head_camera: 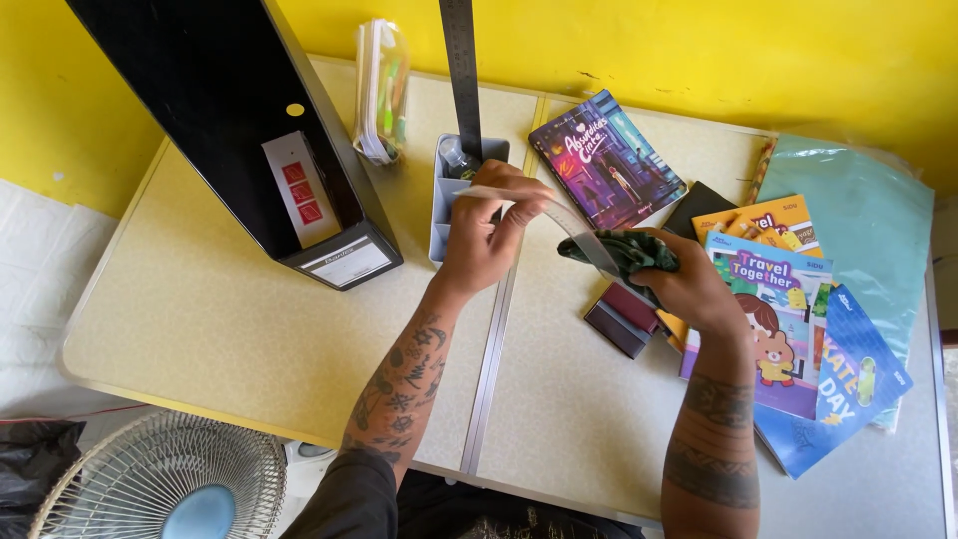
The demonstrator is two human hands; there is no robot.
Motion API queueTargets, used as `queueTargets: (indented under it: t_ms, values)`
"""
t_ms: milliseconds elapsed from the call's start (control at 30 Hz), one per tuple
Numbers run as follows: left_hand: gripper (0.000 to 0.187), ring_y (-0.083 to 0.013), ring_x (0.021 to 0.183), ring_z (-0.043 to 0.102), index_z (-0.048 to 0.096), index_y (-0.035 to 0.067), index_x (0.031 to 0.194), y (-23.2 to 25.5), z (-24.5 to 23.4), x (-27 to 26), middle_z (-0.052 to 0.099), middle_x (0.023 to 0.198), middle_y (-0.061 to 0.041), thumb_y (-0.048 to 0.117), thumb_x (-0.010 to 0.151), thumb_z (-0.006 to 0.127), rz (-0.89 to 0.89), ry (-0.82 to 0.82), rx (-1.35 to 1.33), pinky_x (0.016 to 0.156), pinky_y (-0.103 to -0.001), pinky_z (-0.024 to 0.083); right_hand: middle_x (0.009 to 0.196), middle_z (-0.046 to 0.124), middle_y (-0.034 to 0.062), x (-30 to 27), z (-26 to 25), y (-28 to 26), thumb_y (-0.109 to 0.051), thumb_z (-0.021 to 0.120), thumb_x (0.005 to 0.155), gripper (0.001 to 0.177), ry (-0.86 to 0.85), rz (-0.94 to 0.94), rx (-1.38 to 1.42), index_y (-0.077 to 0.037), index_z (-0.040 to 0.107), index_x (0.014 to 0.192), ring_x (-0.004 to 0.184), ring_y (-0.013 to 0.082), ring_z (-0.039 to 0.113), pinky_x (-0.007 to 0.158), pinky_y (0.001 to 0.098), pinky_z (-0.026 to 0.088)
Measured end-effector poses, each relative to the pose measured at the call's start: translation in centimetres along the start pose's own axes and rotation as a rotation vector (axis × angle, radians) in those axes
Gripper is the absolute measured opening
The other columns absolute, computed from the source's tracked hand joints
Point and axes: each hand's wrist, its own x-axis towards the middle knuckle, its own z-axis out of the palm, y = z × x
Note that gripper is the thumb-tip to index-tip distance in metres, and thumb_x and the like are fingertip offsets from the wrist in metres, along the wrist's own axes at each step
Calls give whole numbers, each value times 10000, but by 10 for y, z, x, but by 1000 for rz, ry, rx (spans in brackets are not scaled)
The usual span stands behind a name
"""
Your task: Wiping a metal ruler and a plastic pencil case with a cloth.
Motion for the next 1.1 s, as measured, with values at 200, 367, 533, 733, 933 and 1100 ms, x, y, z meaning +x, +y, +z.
queueTargets:
  t_ms: [200,367,533,733,933,1100]
  values:
    - [143,-165,1006,683,733,99,1076,-6,15,-7,729,1053,-45,217,1043,660,-133,-41,-163,903,-330,566,1031,738,27,-19,-8,-32,62,683,782,523,103,62,116,-49,670,1293,902,105,652,785,277,542]
    - [113,-184,997,662,740,75,1068,1,29,-7,753,1043,-60,166,1028,686,-57,-98,-96,911,-338,548,1098,728,24,-17,14,-44,109,653,789,535,143,-99,224,-32,661,1305,982,103,644,870,262,526]
    - [88,-189,993,654,746,71,1066,0,13,-2,752,1032,-61,125,1024,692,-22,-56,-13,911,-339,538,1081,733,32,-11,20,-49,91,669,808,539,174,-173,120,-53,649,1327,993,97,639,897,277,519]
    - [105,-148,976,691,728,35,1092,-5,2,-3,740,1050,-62,120,1048,685,-137,99,-37,888,-302,566,1068,754,125,-5,1,-26,20,737,808,503,258,-60,-185,-97,676,1293,993,163,709,866,320,533]
    - [167,-157,956,715,689,-27,1169,-7,37,-15,749,1032,-109,73,1038,660,-350,393,-330,886,-324,606,1288,706,180,-10,19,-37,80,657,923,491,852,-364,-215,-31,625,1400,1195,289,702,1034,364,539]
    - [126,-216,1018,732,590,11,1136,-2,42,-13,694,1049,-115,85,1038,616,-503,687,-546,817,-425,674,1497,521,225,-13,47,-64,122,665,898,623,1135,-534,-379,5,495,1485,1430,375,466,1248,446,351]
